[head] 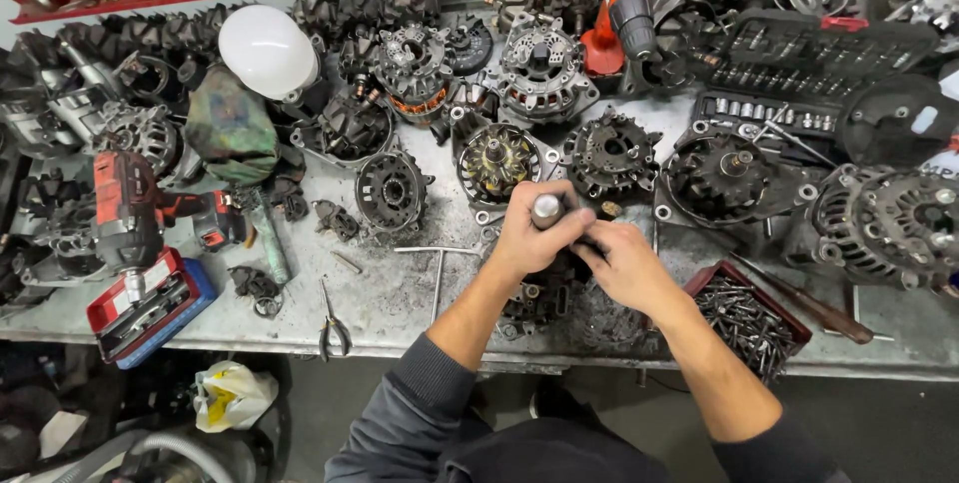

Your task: The person uses a hammer and punch to remove a pin from a circular metal part on a workbench. They then use a hammer to tap a component into place on a larger alternator assembly. The person handles various tools and car parts on a cluttered workbench.

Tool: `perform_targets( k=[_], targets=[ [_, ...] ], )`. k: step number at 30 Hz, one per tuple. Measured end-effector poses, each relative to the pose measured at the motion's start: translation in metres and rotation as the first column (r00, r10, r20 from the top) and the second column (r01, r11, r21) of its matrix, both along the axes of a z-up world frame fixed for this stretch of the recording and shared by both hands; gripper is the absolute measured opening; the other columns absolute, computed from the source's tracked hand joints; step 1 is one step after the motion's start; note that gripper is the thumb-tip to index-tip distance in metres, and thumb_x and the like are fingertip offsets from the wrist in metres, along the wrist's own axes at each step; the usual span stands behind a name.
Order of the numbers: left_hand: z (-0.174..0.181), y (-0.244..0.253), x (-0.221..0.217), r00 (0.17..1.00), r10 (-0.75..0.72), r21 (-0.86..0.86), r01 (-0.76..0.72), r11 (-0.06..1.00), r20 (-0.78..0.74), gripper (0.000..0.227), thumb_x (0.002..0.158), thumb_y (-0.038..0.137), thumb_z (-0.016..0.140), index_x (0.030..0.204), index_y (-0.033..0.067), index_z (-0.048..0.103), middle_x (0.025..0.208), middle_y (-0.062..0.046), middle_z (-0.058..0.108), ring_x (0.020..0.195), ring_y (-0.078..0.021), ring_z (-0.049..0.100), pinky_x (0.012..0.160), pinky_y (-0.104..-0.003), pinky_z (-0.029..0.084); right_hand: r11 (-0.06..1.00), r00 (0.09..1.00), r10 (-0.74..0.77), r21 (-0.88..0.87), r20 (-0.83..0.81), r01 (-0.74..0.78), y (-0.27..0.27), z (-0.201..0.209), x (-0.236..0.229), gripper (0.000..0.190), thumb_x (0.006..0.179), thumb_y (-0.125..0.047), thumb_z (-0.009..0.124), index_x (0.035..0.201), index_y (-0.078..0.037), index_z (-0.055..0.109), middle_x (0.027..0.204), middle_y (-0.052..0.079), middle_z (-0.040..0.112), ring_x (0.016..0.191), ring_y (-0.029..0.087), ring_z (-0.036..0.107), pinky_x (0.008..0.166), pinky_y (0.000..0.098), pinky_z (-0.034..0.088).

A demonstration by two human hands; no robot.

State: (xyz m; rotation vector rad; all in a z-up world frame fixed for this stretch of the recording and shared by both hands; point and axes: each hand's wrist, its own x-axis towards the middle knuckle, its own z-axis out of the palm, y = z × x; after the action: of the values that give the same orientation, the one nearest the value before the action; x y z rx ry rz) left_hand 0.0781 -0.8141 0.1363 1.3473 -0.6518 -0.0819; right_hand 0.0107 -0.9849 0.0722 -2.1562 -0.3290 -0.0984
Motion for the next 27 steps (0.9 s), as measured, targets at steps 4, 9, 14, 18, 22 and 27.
perform_targets(
  k=[4,9,14,18,22,27],
  targets=[
    [-0.006,0.004,0.002,0.998,-0.065,-0.023,0.065,0.998,-0.008,0.028,0.083,0.023,0.076,0.061,0.0128,0.062,0.046,0.003,0.055,0.046,-0.0035,0.049,0.048,-0.020,0.038,0.999,1.000,-0.025,0.034,-0.011,0.026,0.004,0.009,-0.005,0.015,0.092,-0.009,0.066,0.103,-0.006,0.077,0.107,0.016,0.078,0.109,0.039,0.070,0.091,0.0477,0.057],
    [-0.007,0.007,0.003,0.999,-0.029,-0.046,0.029,0.998,0.017,0.029,0.083,0.028,0.074,0.062,0.0125,0.063,0.046,0.002,0.055,0.045,-0.0049,0.049,0.048,-0.021,0.038,0.998,0.999,-0.042,0.039,-0.010,0.043,0.009,0.017,-0.007,0.018,0.092,-0.010,0.067,0.106,-0.005,0.077,0.109,0.017,0.077,0.110,0.039,0.070,0.090,0.0484,0.056],
    [-0.003,-0.004,-0.007,0.998,0.028,-0.248,-0.041,0.968,-0.058,0.060,0.090,0.064,0.057,0.058,0.0132,0.056,0.051,-0.004,0.055,0.046,-0.0106,0.051,0.047,-0.023,0.038,0.998,0.999,-0.034,0.055,0.002,0.034,0.012,0.023,-0.010,0.021,0.091,-0.009,0.067,0.109,-0.005,0.076,0.106,0.019,0.076,0.107,0.042,0.070,0.089,0.0507,0.056],
    [-0.003,-0.004,-0.018,0.988,0.145,-0.059,-0.148,0.987,-0.059,0.044,0.096,0.048,0.055,0.077,0.0085,0.063,0.062,-0.006,0.056,0.059,-0.0119,0.052,0.054,-0.028,0.039,1.000,1.000,-0.015,0.026,-0.006,0.015,0.005,0.033,-0.016,0.023,0.090,-0.009,0.066,0.110,-0.004,0.075,0.107,0.020,0.076,0.108,0.043,0.069,0.090,0.0531,0.055],
    [0.010,-0.005,-0.024,0.984,0.175,0.091,-0.177,0.980,0.025,0.025,0.092,0.035,0.069,0.089,0.0103,0.064,0.067,-0.006,0.054,0.065,-0.0140,0.050,0.058,-0.029,0.039,0.992,0.993,-0.119,0.047,0.016,0.118,-0.011,0.061,-0.024,0.027,0.091,-0.006,0.065,0.116,-0.004,0.075,0.104,0.019,0.076,0.104,0.039,0.071,0.085,0.0477,0.056],
    [0.023,0.002,-0.016,0.978,0.077,0.152,-0.108,0.982,0.192,0.021,0.083,0.023,0.082,0.087,0.0098,0.065,0.077,-0.015,0.065,0.069,-0.0298,0.064,0.064,-0.036,0.047,0.994,0.950,-0.101,0.062,0.294,0.087,0.000,0.149,-0.012,0.030,0.103,-0.018,0.057,0.127,-0.008,0.072,0.108,0.010,0.075,0.107,0.031,0.072,0.088,0.0402,0.057]
  ],
)
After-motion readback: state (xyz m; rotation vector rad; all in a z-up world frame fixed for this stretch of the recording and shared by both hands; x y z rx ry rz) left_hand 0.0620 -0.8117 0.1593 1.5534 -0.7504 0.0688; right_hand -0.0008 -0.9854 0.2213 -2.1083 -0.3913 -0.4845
